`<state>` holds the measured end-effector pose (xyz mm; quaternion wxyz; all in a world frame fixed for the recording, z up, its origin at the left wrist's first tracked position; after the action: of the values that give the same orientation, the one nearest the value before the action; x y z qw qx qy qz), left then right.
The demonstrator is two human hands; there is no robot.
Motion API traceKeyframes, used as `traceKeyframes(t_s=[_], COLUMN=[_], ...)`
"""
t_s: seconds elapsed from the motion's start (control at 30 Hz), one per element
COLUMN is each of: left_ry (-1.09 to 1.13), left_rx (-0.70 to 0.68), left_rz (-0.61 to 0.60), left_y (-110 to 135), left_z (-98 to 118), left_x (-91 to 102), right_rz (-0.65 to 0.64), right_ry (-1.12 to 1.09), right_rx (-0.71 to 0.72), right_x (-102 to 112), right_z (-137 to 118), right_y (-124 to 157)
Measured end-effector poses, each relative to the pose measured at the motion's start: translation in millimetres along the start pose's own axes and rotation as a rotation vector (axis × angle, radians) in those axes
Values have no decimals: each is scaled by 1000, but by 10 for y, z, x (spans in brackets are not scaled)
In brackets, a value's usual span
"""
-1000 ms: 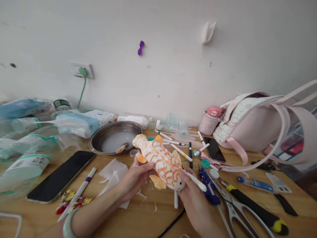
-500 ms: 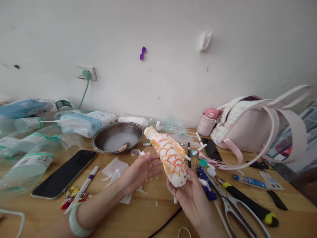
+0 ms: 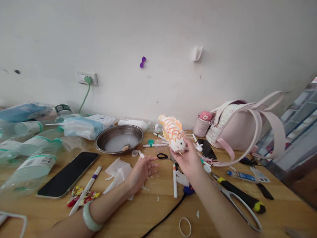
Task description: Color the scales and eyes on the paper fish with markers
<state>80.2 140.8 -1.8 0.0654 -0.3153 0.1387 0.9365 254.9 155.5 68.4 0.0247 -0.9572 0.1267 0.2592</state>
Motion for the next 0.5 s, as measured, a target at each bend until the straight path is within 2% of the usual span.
traceKeyframes(t_s=[0.1,0.2,0.37,0.5], left_ry=[-12,-23,-21,-14], left_rx=[11,18,23,26], left_rz=[-9,-6,6,-8], left_y=[-15,-47,-92,-118], left_z=[-41,-89,-134,-176], left_x=[22,62,133,151], right_rz=[61,110,139,103], right_ry=[-91,-142,-199,-259], right_rx=[-223,-310,-243,-178], right_x=[-127,-222,-229,-72], right_z=[57,55,11,-4], right_y=[-217,-423,-763,-934])
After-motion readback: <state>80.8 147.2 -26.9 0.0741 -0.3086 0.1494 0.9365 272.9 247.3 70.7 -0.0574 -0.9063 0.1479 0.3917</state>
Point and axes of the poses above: each hand's wrist, its own y-axis away from the middle knuckle, its own x-axis out of the back of the hand, z = x × y, the point moved 8 cm from there along -y, towards the middle knuckle, and after that the axes turned 2 degrees about -x, right-handed, at the moved point
